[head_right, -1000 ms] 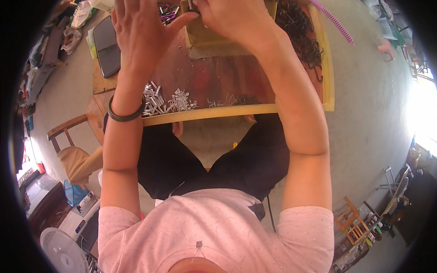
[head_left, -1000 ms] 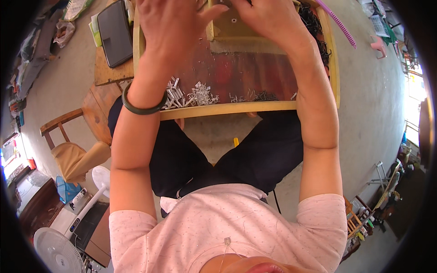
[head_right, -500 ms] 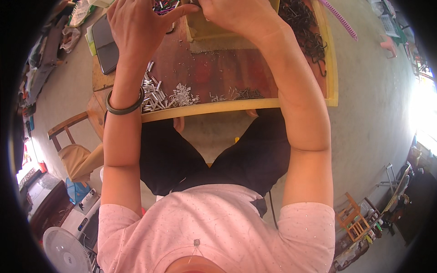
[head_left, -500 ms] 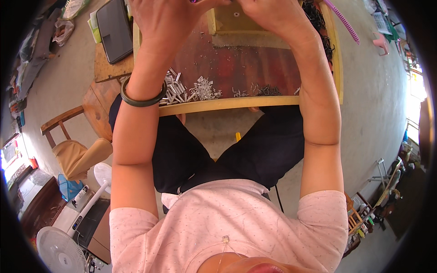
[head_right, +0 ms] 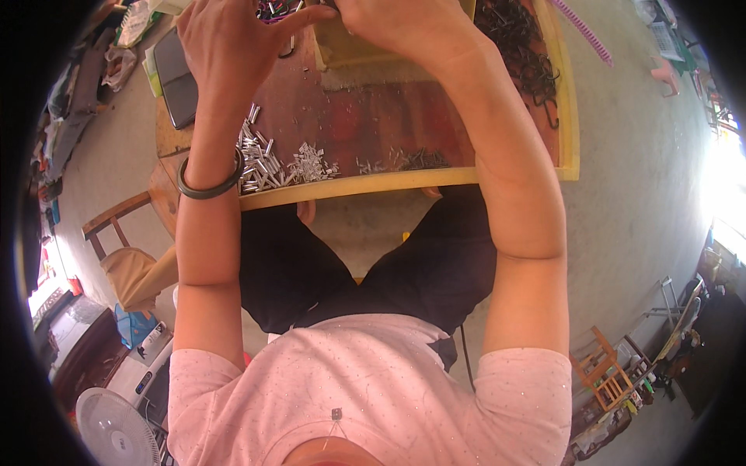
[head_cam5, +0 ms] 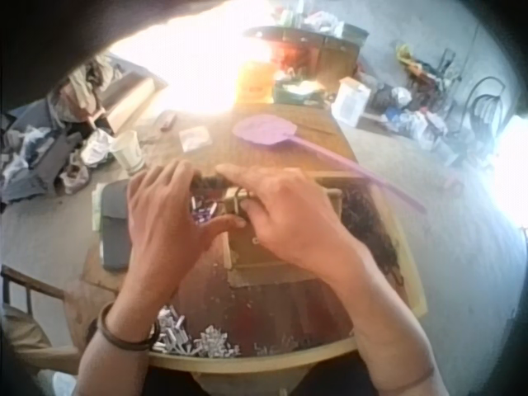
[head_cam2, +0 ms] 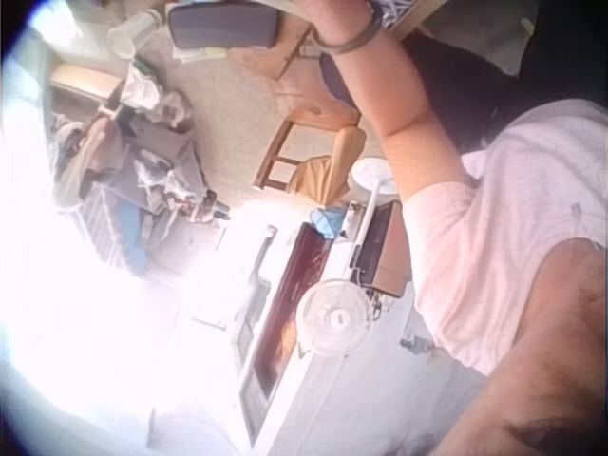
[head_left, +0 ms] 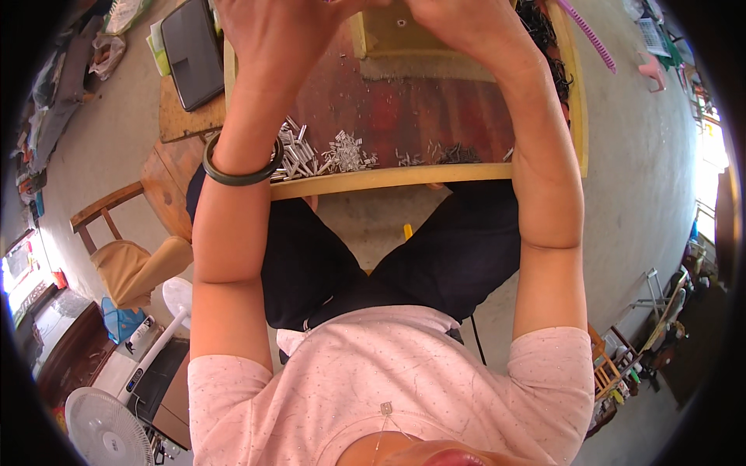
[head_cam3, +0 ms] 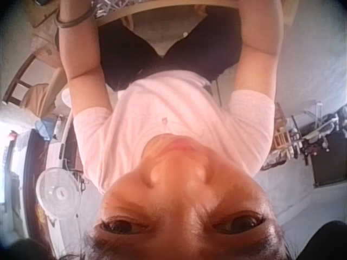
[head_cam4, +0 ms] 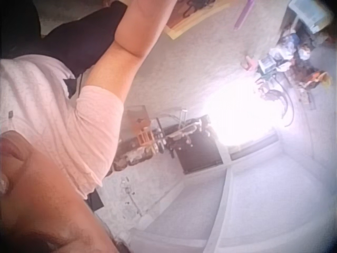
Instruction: The person assembles small metal components onto plastic or rubber parts by hand and using a small desktop press.
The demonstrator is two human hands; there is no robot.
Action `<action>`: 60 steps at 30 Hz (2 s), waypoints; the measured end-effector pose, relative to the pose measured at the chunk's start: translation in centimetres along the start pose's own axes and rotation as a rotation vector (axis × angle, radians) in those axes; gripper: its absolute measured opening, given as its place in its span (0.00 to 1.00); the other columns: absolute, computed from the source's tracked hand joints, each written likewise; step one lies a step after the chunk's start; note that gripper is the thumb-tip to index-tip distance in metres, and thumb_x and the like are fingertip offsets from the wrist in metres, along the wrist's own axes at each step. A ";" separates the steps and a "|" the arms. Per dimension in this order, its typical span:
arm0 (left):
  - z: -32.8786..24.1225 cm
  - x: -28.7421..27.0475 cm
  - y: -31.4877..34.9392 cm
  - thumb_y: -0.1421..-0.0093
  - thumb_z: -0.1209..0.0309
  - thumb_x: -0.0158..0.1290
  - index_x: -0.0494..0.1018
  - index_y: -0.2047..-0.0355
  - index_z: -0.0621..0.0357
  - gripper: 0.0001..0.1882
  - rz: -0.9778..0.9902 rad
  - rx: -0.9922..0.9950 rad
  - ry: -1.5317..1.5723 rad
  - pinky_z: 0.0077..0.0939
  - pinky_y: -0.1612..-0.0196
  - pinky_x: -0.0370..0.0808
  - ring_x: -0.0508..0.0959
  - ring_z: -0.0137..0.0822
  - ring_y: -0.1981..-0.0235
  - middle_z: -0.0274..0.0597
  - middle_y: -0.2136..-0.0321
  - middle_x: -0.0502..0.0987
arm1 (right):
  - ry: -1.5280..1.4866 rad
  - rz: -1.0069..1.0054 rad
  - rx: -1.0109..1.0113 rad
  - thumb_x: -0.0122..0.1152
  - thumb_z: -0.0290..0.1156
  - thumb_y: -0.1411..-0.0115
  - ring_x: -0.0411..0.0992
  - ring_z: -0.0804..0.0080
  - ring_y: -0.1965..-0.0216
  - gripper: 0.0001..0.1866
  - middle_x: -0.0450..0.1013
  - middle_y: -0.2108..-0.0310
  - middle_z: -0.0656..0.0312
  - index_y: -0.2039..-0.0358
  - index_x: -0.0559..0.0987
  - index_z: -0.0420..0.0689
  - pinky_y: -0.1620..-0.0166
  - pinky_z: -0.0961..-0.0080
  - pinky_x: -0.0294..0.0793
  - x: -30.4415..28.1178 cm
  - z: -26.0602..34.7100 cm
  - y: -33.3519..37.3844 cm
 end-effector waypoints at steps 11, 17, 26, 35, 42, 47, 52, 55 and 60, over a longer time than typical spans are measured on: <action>-0.1 0.0 0.1 0.60 0.56 0.75 0.73 0.66 0.54 0.28 0.074 -0.063 0.013 0.39 0.49 0.66 0.77 0.45 0.58 0.40 0.68 0.78 | -0.067 0.106 0.188 0.55 0.21 0.41 0.80 0.49 0.52 0.23 0.81 0.53 0.43 0.43 0.80 0.38 0.45 0.63 0.76 -0.5 0.3 0.1; 0.2 -0.6 0.4 0.59 0.56 0.75 0.74 0.64 0.59 0.29 0.012 -0.063 -0.007 0.41 0.47 0.66 0.76 0.47 0.57 0.45 0.65 0.78 | 0.182 0.004 0.019 0.65 0.20 0.43 0.79 0.57 0.57 0.16 0.79 0.58 0.53 0.53 0.81 0.39 0.51 0.66 0.77 -3.0 3.2 4.1; 0.6 0.0 0.7 0.59 0.56 0.75 0.75 0.53 0.64 0.37 -0.096 -0.004 0.001 0.39 0.44 0.67 0.77 0.48 0.53 0.49 0.58 0.80 | 0.061 0.402 -0.059 0.66 0.24 0.50 0.72 0.60 0.61 0.06 0.73 0.67 0.61 0.69 0.80 0.43 0.58 0.65 0.73 1.0 6.2 10.2; 0.8 0.1 0.7 0.61 0.57 0.76 0.75 0.52 0.65 0.39 -0.023 -0.048 0.007 0.39 0.44 0.67 0.78 0.47 0.53 0.48 0.59 0.80 | 0.107 0.420 -0.150 0.62 0.27 0.52 0.73 0.62 0.61 0.03 0.72 0.70 0.61 0.75 0.78 0.44 0.56 0.66 0.73 4.1 7.3 9.8; 0.7 0.3 0.7 0.60 0.56 0.76 0.75 0.52 0.65 0.38 -0.049 -0.030 0.009 0.38 0.44 0.67 0.77 0.46 0.53 0.48 0.59 0.80 | 0.182 0.512 -0.342 0.61 0.28 0.55 0.73 0.66 0.62 0.03 0.73 0.71 0.63 0.77 0.79 0.45 0.56 0.70 0.73 4.8 8.3 8.4; 0.7 0.0 0.8 0.60 0.55 0.76 0.74 0.53 0.66 0.39 -0.139 0.033 -0.006 0.37 0.45 0.67 0.77 0.44 0.54 0.47 0.60 0.80 | 0.247 0.530 -0.415 0.61 0.29 0.54 0.73 0.67 0.62 0.03 0.73 0.71 0.64 0.77 0.79 0.45 0.54 0.72 0.73 5.4 7.9 8.3; 0.9 0.0 0.5 0.60 0.53 0.76 0.74 0.56 0.66 0.38 -0.022 -0.052 0.051 0.35 0.47 0.67 0.76 0.41 0.58 0.45 0.64 0.78 | 0.234 0.465 -0.414 0.60 0.29 0.52 0.73 0.66 0.61 0.03 0.73 0.70 0.63 0.77 0.79 0.45 0.53 0.72 0.73 4.9 6.8 8.6; 1.0 0.1 0.5 0.60 0.52 0.76 0.74 0.57 0.65 0.38 0.005 -0.072 0.089 0.35 0.47 0.67 0.76 0.40 0.59 0.44 0.65 0.78 | 0.169 0.502 -0.403 0.61 0.29 0.55 0.72 0.62 0.60 0.09 0.72 0.67 0.60 0.71 0.77 0.40 0.51 0.66 0.74 4.4 6.8 8.7; 1.0 0.5 0.4 0.60 0.52 0.76 0.74 0.57 0.65 0.37 -0.014 -0.030 0.032 0.35 0.47 0.66 0.76 0.39 0.59 0.44 0.64 0.78 | 0.222 0.446 -0.507 0.60 0.29 0.52 0.73 0.66 0.62 0.03 0.73 0.71 0.63 0.78 0.79 0.45 0.53 0.71 0.73 4.2 7.6 8.8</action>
Point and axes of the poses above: each hand's wrist, its own y-axis away from the middle knuckle, its own x-axis out of the palm, z = x × y, the point moved 4 cm from there along -y, towards the middle knuckle
